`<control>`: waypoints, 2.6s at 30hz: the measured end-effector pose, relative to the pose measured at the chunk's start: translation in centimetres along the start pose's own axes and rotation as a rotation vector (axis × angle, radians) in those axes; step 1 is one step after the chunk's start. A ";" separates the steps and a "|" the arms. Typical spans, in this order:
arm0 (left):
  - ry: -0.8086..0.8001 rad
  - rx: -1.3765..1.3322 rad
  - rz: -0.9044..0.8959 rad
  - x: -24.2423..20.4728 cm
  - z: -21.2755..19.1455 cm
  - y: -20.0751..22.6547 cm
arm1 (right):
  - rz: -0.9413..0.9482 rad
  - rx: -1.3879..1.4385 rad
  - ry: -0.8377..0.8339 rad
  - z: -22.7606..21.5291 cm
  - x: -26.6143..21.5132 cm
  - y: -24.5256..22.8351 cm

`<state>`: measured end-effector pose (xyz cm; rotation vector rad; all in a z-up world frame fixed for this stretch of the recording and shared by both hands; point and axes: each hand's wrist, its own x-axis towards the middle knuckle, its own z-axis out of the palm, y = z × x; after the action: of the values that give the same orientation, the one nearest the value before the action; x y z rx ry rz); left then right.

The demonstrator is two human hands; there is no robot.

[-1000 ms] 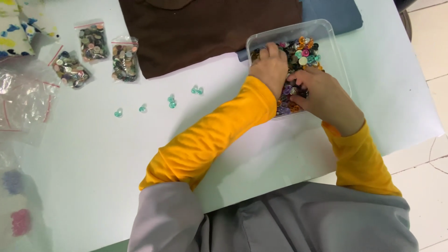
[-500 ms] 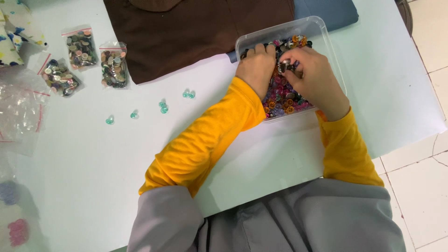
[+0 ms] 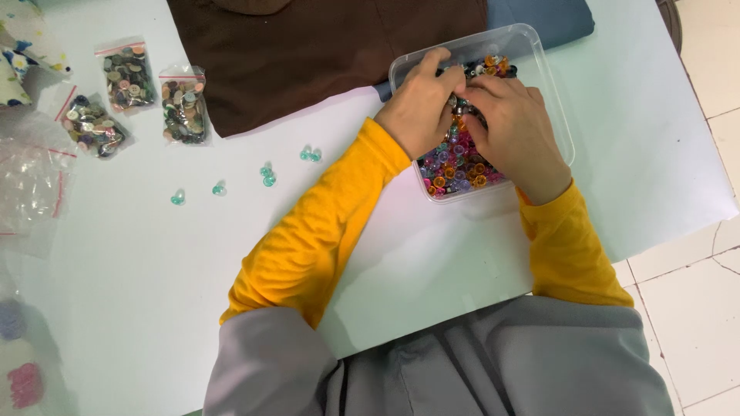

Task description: Sorting colorful buttons from a container and placing them into small plastic bags

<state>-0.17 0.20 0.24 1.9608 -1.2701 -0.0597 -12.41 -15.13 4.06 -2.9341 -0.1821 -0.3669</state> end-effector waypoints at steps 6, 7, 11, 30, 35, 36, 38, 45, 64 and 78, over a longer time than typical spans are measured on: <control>-0.128 0.180 -0.030 -1.6 -0.4 0.4 | 0.054 0.017 -0.023 0.8 -0.7 0.9; -0.128 0.180 -0.031 -1.7 -0.6 0.7 | 0.053 0.018 -0.023 0.8 -0.7 0.9; -0.183 0.295 -0.072 -1.7 0.2 0.7 | 0.060 0.069 -0.016 0.0 -0.8 0.4; 0.131 -0.193 0.078 -4.4 -8.0 3.8 | -0.135 0.343 0.283 -2.8 0.2 -3.0; 0.237 -0.097 0.042 -9.4 -11.5 4.8 | -0.250 0.363 0.377 -3.3 1.4 -7.5; 0.252 -0.063 -0.012 -10.9 -12.2 4.5 | -0.306 0.367 0.366 -3.6 1.8 -9.0; 0.297 -0.061 -0.077 -14.2 -13.8 3.2 | -0.364 0.393 0.337 -3.8 2.2 -12.0; 0.412 -0.082 -0.328 -26.0 -19.9 2.0 | -0.578 0.452 0.190 1.9 4.6 -20.7; 0.427 0.590 -0.505 -36.3 -17.9 -4.6 | -0.599 0.110 0.302 12.3 8.1 -30.2; 0.431 0.375 -0.572 -36.0 -18.5 -6.8 | -0.579 0.066 0.309 12.7 9.8 -30.5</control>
<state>-5.03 40.70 -4.03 2.4355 -0.4396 0.3226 -4.35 18.03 -0.61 -2.6580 -0.9776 -0.8607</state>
